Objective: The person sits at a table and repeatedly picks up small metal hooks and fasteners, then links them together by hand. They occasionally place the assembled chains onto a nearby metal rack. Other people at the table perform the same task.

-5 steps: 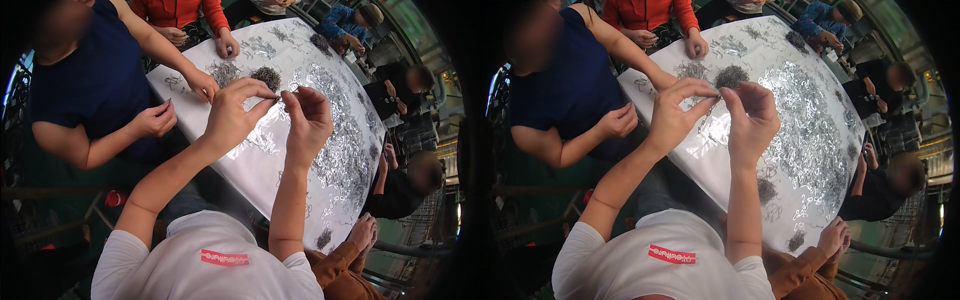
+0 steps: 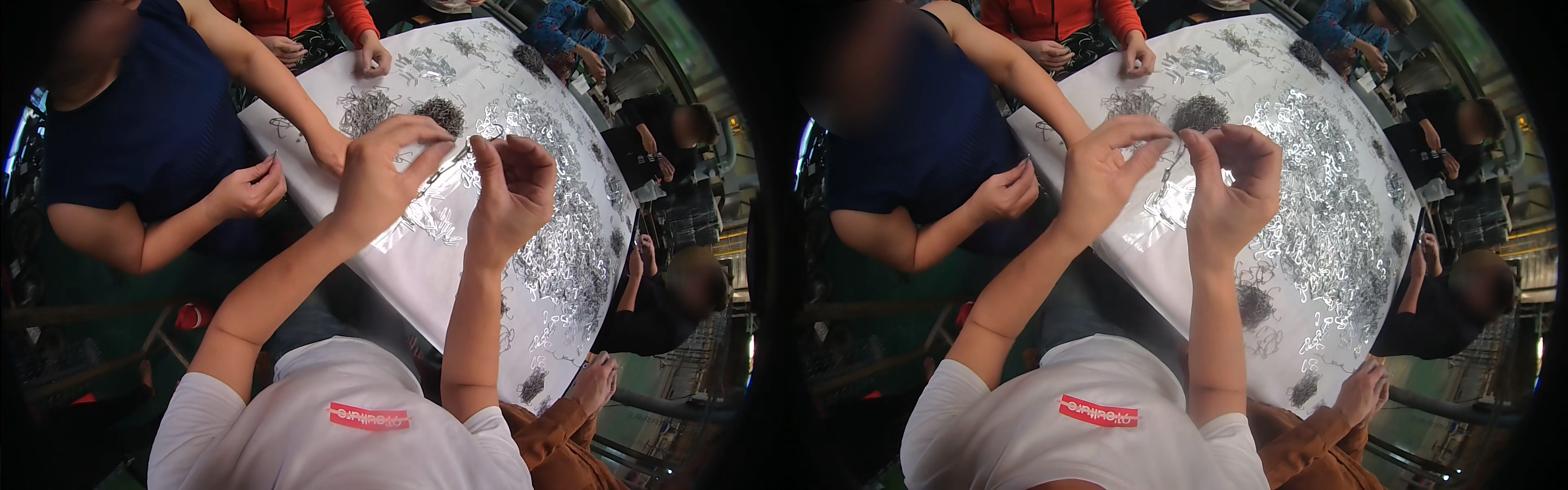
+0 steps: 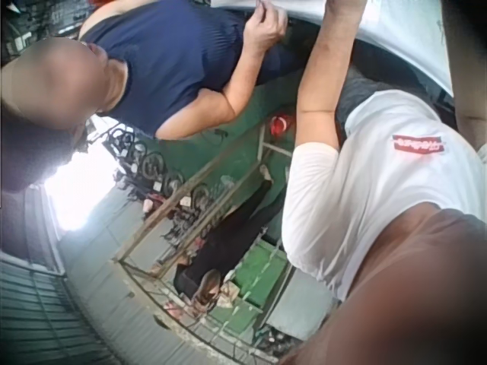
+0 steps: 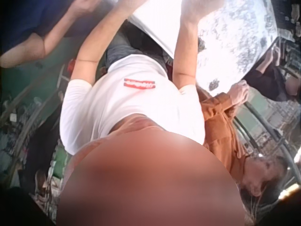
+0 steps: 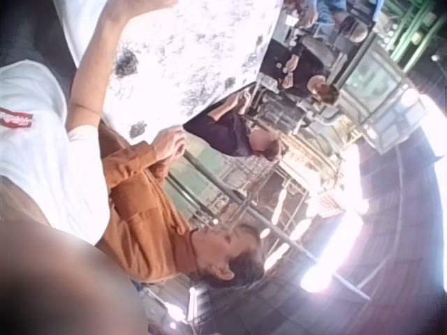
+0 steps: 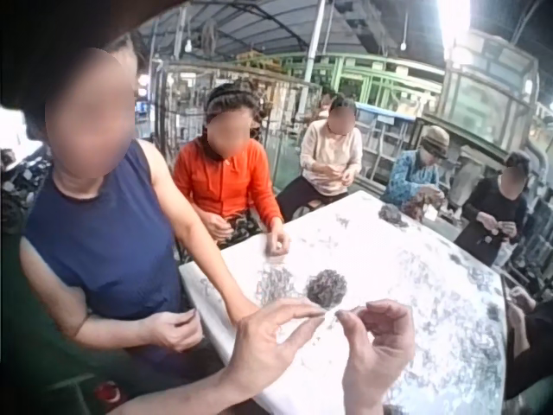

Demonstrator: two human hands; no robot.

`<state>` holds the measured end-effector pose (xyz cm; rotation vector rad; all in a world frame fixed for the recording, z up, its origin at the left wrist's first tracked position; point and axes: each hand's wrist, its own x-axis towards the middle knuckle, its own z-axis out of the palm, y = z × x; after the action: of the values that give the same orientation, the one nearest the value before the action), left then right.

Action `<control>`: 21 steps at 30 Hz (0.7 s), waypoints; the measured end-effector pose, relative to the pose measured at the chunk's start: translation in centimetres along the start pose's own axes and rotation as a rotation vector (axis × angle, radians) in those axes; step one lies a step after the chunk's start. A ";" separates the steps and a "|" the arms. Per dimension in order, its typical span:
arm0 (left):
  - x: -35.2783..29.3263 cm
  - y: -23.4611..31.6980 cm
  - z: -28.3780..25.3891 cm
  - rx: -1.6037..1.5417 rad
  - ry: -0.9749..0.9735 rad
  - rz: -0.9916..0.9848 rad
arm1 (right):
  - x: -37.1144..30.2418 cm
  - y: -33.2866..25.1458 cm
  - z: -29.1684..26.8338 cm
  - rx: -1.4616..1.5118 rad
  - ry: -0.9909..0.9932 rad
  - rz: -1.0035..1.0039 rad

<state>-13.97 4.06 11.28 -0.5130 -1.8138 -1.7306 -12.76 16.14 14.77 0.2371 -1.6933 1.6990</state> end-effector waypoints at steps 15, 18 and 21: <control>-10.9 -16.3 1.5 0.839 -0.650 -0.278 | 0.2 0.5 -3.3 -0.042 0.036 -0.026; -10.5 -16.9 1.2 0.835 -0.731 -0.287 | -0.1 0.4 -3.7 -0.058 0.004 0.003; -9.9 -16.0 1.2 0.776 -0.666 -0.221 | -0.5 0.4 -3.7 -0.032 -0.009 0.050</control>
<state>-16.77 4.93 -7.34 -0.5970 -2.8870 -0.8563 -11.37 19.41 13.72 0.1893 -1.7445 1.7081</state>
